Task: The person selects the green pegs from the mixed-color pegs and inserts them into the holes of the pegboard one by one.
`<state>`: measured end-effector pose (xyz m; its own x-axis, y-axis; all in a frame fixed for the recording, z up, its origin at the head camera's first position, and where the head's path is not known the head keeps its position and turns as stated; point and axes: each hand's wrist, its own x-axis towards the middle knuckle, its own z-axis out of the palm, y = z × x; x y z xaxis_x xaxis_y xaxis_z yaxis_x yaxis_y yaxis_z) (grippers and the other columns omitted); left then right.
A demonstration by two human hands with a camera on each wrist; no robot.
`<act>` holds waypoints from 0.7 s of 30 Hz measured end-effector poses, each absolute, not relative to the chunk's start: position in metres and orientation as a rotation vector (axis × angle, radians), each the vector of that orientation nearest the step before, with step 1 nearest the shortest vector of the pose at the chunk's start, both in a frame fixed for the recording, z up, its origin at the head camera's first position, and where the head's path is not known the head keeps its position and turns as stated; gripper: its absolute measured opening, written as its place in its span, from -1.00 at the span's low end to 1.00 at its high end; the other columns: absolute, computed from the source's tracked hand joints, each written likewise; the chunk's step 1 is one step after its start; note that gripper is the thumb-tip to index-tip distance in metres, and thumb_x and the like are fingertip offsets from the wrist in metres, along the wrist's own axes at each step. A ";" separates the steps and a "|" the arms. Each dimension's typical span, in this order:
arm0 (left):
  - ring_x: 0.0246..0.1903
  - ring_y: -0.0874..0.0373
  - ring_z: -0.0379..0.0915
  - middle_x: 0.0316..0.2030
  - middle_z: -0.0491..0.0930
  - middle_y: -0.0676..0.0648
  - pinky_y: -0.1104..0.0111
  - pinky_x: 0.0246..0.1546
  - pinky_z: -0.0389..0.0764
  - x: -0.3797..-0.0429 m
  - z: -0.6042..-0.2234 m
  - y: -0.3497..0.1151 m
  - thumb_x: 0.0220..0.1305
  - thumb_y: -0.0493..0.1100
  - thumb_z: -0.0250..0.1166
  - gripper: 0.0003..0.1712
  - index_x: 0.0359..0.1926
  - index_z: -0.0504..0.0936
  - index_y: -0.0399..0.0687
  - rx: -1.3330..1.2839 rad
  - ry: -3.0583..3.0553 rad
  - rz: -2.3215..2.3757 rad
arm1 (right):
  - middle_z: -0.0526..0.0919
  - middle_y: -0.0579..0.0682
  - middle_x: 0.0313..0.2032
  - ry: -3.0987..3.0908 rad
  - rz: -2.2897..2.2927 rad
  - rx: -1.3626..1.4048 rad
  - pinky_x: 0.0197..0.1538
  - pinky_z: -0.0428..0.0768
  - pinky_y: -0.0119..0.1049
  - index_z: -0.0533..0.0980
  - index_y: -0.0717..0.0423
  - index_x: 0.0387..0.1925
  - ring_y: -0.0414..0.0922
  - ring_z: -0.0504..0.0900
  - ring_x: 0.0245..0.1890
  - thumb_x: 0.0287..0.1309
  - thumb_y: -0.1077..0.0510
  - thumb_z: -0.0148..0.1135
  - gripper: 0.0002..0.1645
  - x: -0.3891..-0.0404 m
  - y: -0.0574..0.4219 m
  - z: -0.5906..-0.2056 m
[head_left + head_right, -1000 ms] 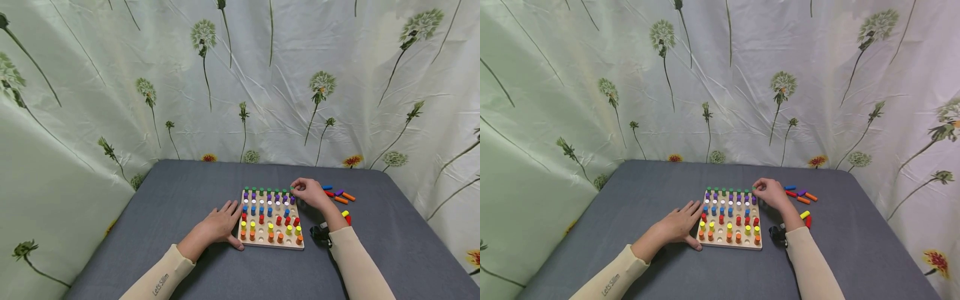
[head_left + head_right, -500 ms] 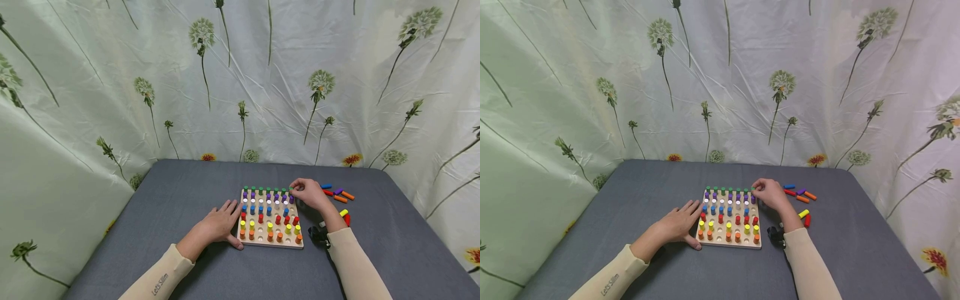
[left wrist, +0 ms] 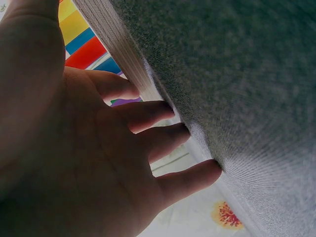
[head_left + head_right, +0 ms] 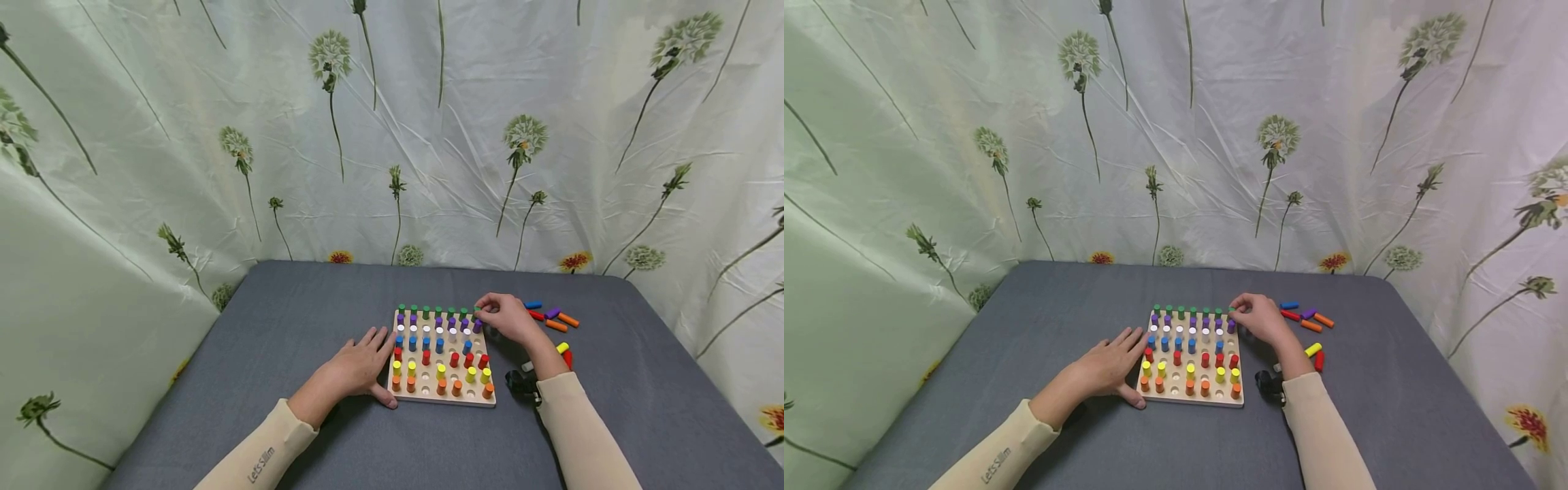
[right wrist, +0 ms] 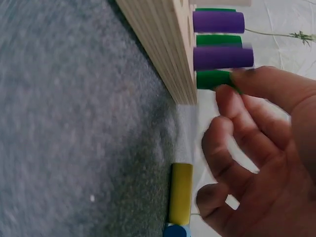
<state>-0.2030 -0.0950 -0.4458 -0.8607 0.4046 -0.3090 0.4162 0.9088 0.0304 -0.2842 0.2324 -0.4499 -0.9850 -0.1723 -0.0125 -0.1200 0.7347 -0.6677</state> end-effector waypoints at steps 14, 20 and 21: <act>0.71 -0.08 -0.07 0.72 0.00 -0.13 -0.17 0.55 0.31 -0.207 -0.447 -0.093 -0.06 0.61 0.49 0.54 0.73 -0.04 0.05 0.618 2.742 -0.037 | 0.72 0.14 -0.17 2.832 -1.085 -0.275 -0.26 0.55 -0.27 0.66 0.22 0.02 -0.06 0.61 -0.26 0.43 0.16 0.31 -0.75 -0.281 0.239 -0.447; 0.69 -0.08 0.00 0.70 0.07 -0.11 -0.17 0.56 0.28 -0.215 -0.440 -0.106 -0.03 0.53 0.54 0.49 0.73 0.00 0.06 0.628 2.708 0.097 | 0.74 0.13 -0.14 2.891 -1.079 -0.287 -0.23 0.56 -0.27 0.65 0.20 0.09 -0.04 0.65 -0.21 0.47 0.12 0.28 -0.70 -0.276 0.239 -0.437; 0.68 -0.08 0.03 0.69 0.10 -0.11 -0.19 0.56 0.27 -0.217 -0.436 -0.110 0.02 0.51 0.53 0.45 0.72 0.02 0.05 0.626 2.713 0.140 | 0.74 0.13 -0.13 2.913 -1.080 -0.270 -0.21 0.57 -0.26 0.65 0.18 0.10 -0.04 0.66 -0.19 0.49 0.09 0.27 -0.69 -0.275 0.239 -0.433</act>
<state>-0.2173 -0.1097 -0.4360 -0.8403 0.4407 -0.3158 0.4058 0.8975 0.1727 -0.2750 0.2390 -0.4331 -0.9847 -0.1700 0.0384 -0.1539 0.7451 -0.6490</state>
